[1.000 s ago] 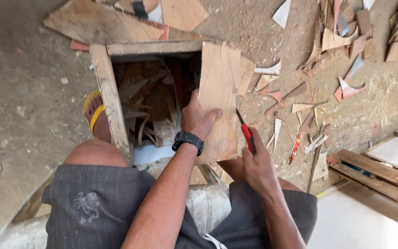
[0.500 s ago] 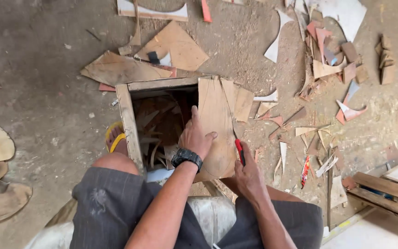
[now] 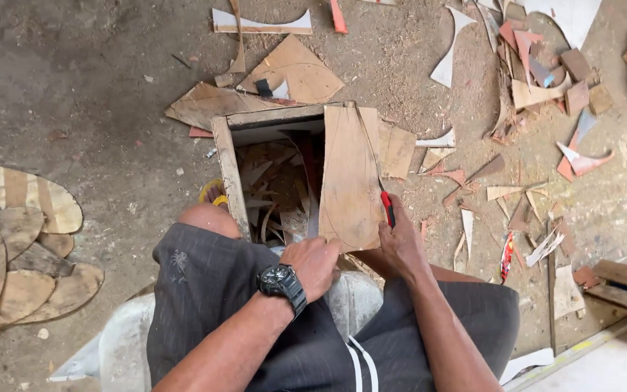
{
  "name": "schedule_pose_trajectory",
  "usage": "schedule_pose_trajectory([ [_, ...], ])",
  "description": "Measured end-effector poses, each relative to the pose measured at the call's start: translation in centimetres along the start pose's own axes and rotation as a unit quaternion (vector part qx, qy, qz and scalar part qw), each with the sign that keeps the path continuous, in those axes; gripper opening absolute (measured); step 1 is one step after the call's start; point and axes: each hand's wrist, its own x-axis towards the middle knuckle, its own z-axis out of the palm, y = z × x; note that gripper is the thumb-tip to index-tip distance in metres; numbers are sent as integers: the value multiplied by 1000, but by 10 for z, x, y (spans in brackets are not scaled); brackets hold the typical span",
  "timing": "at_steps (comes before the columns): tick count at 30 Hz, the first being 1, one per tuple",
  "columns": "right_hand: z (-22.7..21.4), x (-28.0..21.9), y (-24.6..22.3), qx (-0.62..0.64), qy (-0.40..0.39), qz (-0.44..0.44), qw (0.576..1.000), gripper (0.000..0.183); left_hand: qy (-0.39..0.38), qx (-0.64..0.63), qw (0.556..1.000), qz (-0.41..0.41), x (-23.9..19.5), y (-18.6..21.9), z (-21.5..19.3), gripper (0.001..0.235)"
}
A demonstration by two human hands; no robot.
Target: Sawing a piece of plywood using a hand saw on a workshop floor.
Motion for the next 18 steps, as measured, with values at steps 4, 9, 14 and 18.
schedule_pose_trajectory([
  [4, -4, -3, 2, 37, 4, -23, 999, 64, -113, 3, 992, -64, 7, -2, -6, 37],
  [9, 2, 7, 17, 29, 5, -39, 999, 63, -117, -9, 989, -94, 3, 19, -34, 43],
  [14, 2, 6, 17, 35, 21, -48, 998, 61, -242, -61, 964, -94, -4, 67, -56, 68],
  [18, -2, -2, 6, 23, 13, -47, 999, 63, -240, -3, 968, -68, 6, 53, -23, 85],
])
